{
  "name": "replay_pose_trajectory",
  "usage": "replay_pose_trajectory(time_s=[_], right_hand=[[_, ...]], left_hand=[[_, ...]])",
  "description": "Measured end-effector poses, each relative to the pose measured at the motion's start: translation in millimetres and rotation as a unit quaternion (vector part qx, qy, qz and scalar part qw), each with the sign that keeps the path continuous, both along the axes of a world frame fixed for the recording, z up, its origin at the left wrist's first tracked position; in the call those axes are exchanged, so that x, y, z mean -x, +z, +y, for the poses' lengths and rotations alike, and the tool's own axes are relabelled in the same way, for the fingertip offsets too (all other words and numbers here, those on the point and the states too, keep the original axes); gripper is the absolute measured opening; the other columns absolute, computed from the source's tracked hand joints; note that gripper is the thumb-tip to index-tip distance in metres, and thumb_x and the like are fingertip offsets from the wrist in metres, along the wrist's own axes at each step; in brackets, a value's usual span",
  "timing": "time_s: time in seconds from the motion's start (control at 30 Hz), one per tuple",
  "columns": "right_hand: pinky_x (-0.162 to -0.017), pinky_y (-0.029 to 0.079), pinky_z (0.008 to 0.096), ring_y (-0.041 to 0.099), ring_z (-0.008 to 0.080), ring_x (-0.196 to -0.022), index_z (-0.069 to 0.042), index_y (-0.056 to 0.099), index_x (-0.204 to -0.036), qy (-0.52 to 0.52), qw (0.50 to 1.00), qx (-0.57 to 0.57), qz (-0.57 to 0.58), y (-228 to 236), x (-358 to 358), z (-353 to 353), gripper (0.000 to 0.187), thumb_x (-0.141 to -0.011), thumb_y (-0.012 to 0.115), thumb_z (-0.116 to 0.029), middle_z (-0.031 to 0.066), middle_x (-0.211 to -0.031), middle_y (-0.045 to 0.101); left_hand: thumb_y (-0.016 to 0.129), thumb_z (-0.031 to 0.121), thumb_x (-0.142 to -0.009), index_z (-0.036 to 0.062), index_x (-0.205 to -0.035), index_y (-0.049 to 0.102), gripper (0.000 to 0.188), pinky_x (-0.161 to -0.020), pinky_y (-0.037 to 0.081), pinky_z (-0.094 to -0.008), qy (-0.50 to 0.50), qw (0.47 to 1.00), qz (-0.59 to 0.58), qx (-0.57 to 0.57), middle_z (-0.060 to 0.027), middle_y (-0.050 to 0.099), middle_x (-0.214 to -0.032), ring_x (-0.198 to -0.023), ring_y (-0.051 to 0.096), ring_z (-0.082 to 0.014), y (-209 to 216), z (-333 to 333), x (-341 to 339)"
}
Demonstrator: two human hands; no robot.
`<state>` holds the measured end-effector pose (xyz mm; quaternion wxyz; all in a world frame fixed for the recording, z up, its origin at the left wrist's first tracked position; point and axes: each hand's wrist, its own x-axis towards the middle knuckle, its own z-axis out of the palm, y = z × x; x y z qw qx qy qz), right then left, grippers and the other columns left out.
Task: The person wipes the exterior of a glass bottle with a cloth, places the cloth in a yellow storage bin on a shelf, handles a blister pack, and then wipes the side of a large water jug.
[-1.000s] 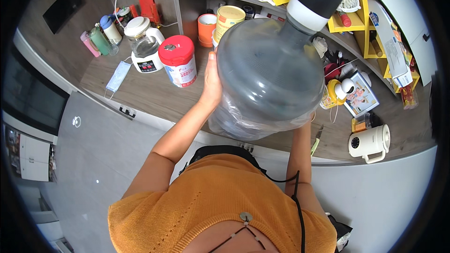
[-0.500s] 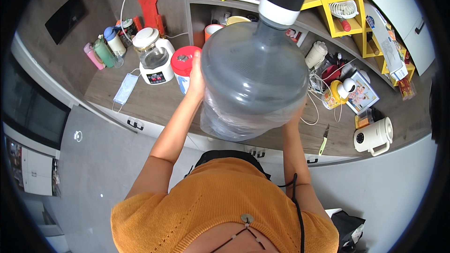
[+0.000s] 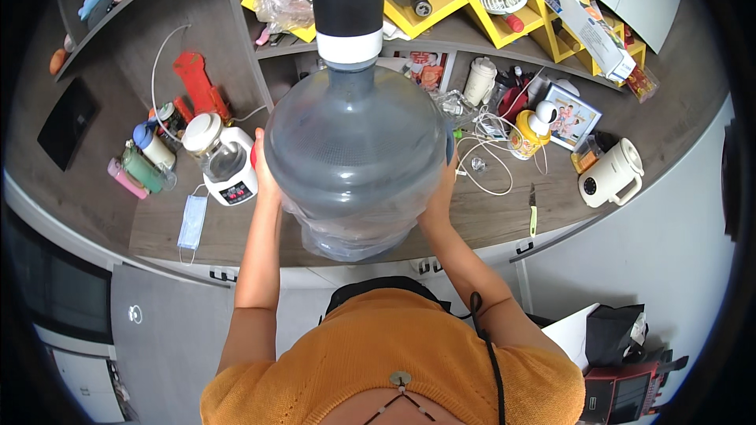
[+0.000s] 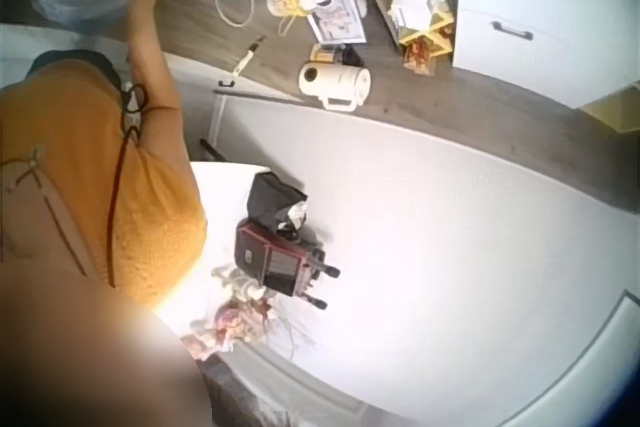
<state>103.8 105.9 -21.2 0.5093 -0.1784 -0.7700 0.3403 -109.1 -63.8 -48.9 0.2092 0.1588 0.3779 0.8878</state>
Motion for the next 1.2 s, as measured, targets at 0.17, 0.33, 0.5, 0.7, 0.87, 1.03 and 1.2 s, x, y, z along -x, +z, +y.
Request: replay_pose_trajectory(time_s=[0.17, 0.33, 0.5, 0.7, 0.87, 1.03, 1.2], right_hand=[[-0.104, 0.026, 0.0345, 0.033, 0.0279, -0.126, -0.001, 0.029, -0.137, 0.048, 0.99, 0.122, 0.057, -7.8, 1.4, -7.0, 0.051, -0.091, 0.045, -0.019, 0.0169, -0.136, 0.032], [-0.106, 0.022, 0.0326, 0.031, 0.0234, -0.127, -0.002, 0.018, -0.141, 0.168, 0.855, 0.439, 0.22, -6.4, 0.9, -25.1, 0.052, -0.097, 0.034, -0.024, 0.0144, -0.141, 0.028], [-0.106, 0.022, 0.0316, 0.031, 0.0208, -0.126, -0.003, 0.015, -0.142, 0.175, 0.875, 0.398, 0.211, 4.6, 2.8, -41.5, 0.054, -0.097, 0.035, -0.026, 0.0117, -0.139, 0.028], [-0.107, 0.019, 0.0323, 0.027, 0.0231, -0.13, -0.003, 0.011, -0.143, 0.157, 0.92, 0.317, 0.17, -2.9, -0.7, -45.9, 0.054, -0.097, 0.033, -0.022, 0.0144, -0.143, 0.024], [-0.106, 0.021, 0.0322, 0.028, 0.0231, -0.128, -0.005, 0.016, -0.143, 0.186, 0.903, 0.352, 0.163, -15.9, -7.2, -37.7, 0.054, -0.096, 0.038, -0.02, 0.0142, -0.142, 0.026], [-0.104, 0.026, 0.0304, 0.038, 0.0208, -0.122, -0.002, 0.028, -0.139, 0.197, 0.916, 0.329, 0.12, -20.4, -13.4, -7.2, 0.049, -0.096, 0.04, -0.023, 0.0141, -0.135, 0.038], [-0.102, 0.029, 0.0307, 0.041, 0.0207, -0.121, 0.001, 0.033, -0.136, 0.269, 0.887, 0.333, 0.173, -2.4, -12.2, 32.2, 0.046, -0.095, 0.041, -0.021, 0.0139, -0.134, 0.041]], left_hand=[[0.038, 0.049, -0.094, -0.0001, -0.122, 0.05, 0.057, -0.093, 0.041, -0.0316, -0.032, 0.999, -0.001, 0.004, -0.0108, 0.057, -0.117, -0.104, 0.054, -0.021, 2.5, -3.3, 9.6], [0.036, 0.047, -0.095, 0.001, -0.123, 0.049, 0.055, -0.093, 0.042, -0.0331, -0.113, 0.992, -0.029, -0.047, -0.0115, 0.057, -0.115, -0.103, 0.054, -0.0226, 2.4, -8.6, 20.9], [0.038, 0.047, -0.095, 0.0014, -0.12, 0.051, 0.054, -0.089, 0.044, -0.0321, -0.109, 0.993, -0.006, -0.044, -0.0099, 0.058, -0.112, -0.1, 0.055, -0.0212, 1.6, -9.7, 29.9], [0.044, 0.048, -0.092, 0.0025, -0.116, 0.054, 0.053, -0.089, 0.044, -0.0303, -0.1, 0.994, -0.04, -0.01, -0.009, 0.058, -0.112, -0.1, 0.055, -0.0189, 4.4, -13.6, 36.7], [0.041, 0.048, -0.094, 0.0002, -0.118, 0.051, 0.054, -0.089, 0.044, -0.0337, -0.08, 0.996, -0.043, -0.023, -0.0111, 0.058, -0.113, -0.101, 0.054, -0.0235, 25.2, -15.7, 11.5], [0.033, 0.047, -0.096, -0.0034, -0.123, 0.047, 0.059, -0.094, 0.041, -0.0332, 0.073, 0.992, 0.101, 0.026, -0.0136, 0.056, -0.116, -0.106, 0.053, -0.0216, 12.7, -28.7, 12.5], [0.032, 0.048, -0.096, -0.0055, -0.131, 0.039, 0.064, -0.103, 0.031, -0.0356, 0.228, 0.941, 0.225, 0.109, -0.0159, 0.045, -0.131, -0.121, 0.043, -0.0239, 39.6, -31.8, -50.0]])
